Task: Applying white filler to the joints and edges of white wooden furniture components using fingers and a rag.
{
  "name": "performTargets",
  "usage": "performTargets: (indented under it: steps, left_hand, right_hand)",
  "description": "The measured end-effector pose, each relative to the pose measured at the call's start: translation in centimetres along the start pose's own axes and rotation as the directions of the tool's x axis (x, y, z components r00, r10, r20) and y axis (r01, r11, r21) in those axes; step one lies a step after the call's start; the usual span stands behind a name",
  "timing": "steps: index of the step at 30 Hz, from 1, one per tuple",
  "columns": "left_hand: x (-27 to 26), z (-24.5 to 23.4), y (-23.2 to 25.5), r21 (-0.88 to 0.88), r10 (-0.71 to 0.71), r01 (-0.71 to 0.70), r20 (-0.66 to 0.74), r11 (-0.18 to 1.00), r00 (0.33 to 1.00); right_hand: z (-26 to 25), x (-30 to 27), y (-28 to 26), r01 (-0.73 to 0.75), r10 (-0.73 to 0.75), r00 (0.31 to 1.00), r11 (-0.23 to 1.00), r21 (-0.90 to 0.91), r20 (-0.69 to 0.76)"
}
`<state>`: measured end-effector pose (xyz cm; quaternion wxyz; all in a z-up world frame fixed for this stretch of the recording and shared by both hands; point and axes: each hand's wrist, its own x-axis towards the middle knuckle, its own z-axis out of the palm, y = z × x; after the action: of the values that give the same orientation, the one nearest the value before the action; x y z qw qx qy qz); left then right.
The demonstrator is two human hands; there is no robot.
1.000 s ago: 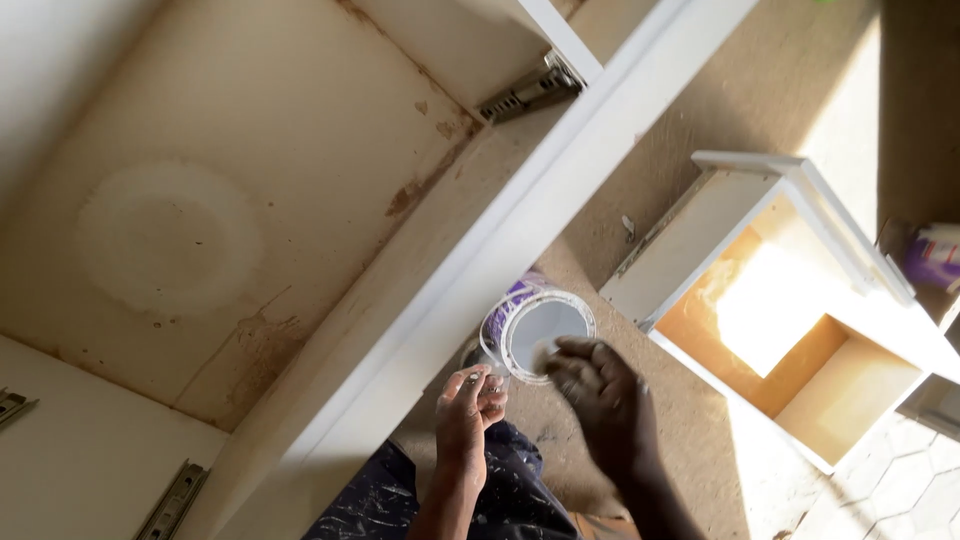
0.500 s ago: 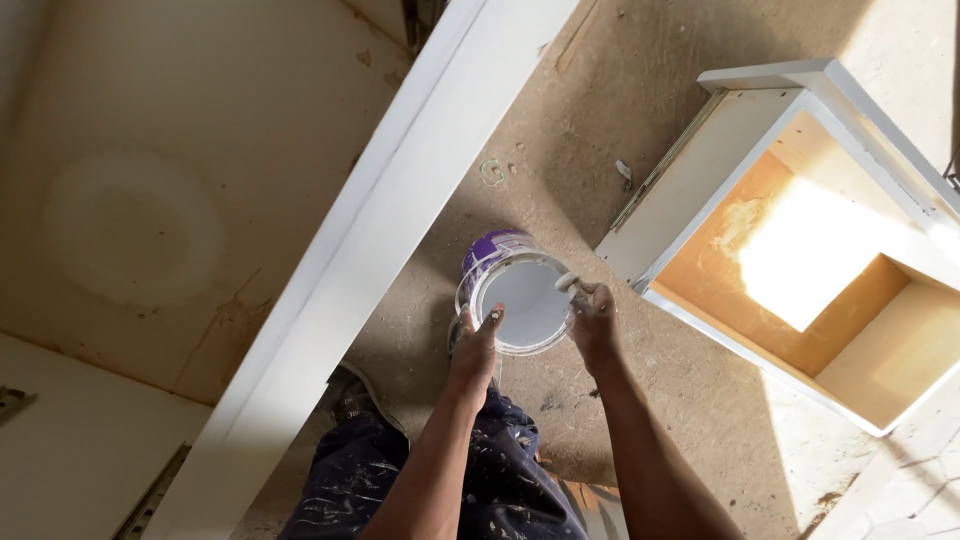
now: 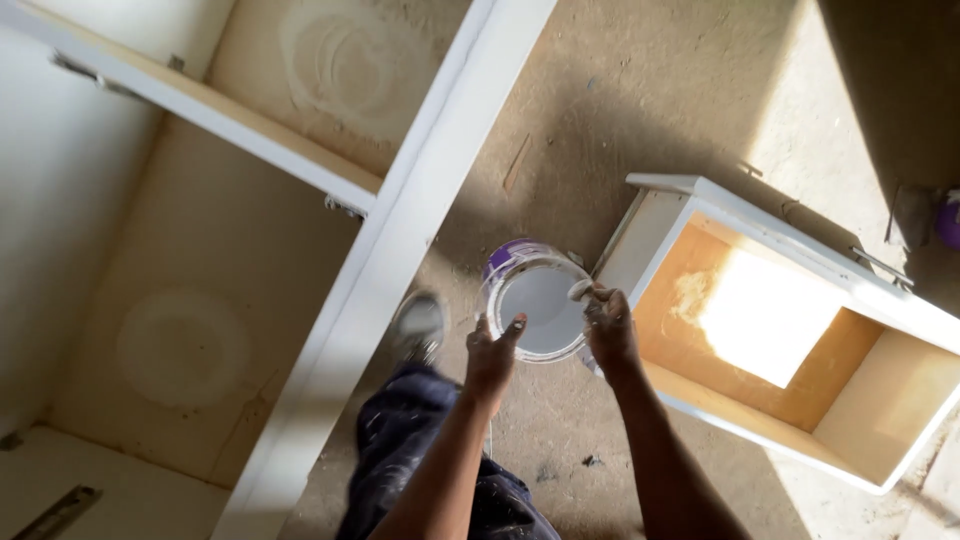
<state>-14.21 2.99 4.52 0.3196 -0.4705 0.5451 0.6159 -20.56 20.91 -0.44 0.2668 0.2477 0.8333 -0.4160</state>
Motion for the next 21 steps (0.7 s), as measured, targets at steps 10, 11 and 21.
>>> performTargets:
  steps: [10, 11, 21]
  left_hand:
    - [8.1, 6.3, 12.3, 0.072, 0.021, -0.033, 0.156, 0.997, 0.988]
    - [9.0, 6.7, 13.5, 0.103, 0.037, -0.055, 0.176, 0.993, 0.984]
    - [8.2, 7.0, 14.5, 0.090, -0.005, -0.020, 0.267, 0.996, 0.964]
  right_hand:
    - [-4.7, 12.7, -4.0, -0.018, 0.022, 0.997, 0.998, 0.053, -0.077]
    - [-4.7, 13.7, -5.1, -0.010, 0.015, 0.996, 0.999, 0.053, -0.092]
    - [-3.0, 17.4, -5.1, 0.192, -0.277, 0.901, 0.945, -0.265, -0.335]
